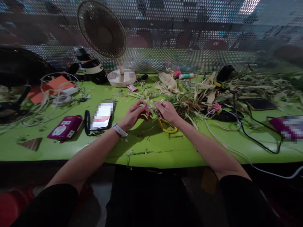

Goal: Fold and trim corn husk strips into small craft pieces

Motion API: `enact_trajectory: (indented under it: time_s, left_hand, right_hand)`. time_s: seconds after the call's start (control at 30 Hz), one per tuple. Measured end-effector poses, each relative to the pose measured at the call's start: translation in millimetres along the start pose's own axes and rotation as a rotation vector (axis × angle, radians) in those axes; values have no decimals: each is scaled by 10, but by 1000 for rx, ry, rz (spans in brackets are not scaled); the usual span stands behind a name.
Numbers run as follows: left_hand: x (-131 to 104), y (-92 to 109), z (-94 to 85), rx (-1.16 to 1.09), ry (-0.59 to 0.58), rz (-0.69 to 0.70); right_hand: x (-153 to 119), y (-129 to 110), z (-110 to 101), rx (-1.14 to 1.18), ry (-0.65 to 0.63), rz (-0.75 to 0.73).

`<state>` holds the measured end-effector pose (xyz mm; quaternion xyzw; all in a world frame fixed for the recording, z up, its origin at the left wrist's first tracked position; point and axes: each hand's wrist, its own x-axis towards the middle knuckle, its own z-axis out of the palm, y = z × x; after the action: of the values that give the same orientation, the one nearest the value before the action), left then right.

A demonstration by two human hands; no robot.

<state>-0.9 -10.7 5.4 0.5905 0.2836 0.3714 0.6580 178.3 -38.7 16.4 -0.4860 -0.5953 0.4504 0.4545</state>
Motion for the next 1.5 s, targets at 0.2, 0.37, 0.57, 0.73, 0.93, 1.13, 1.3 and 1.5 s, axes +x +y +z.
enact_trajectory:
  time_s: [0.2, 0.37, 0.57, 0.73, 0.93, 1.13, 1.3, 1.5]
  left_hand:
    - [-5, -61, 57, 265, -77, 67]
    - [5, -110, 90, 335, -100, 192]
    - [6, -86, 61, 409, -132, 301]
    - [31, -112, 8, 461, -78, 311]
    - [-4, -47, 20, 506, -225, 257]
    - [-42, -16, 63, 565, -321, 286]
    - [-68, -2, 82, 591, -356, 307]
    - [-94, 46, 108, 599, -346, 340]
  right_hand:
    - [12, 90, 17, -101, 86, -98]
    - [-13, 109, 60, -154, 113, -123]
    - [-12, 73, 49, -151, 152, -144]
    - [13, -31, -56, -32, 58, -30]
    - [28, -72, -152, 68, -158, 124]
    - [22, -7, -218, 270, -328, 398]
    - [18, 43, -293, 317, -503, 496]
    - [13, 124, -268, 387, -628, 387]
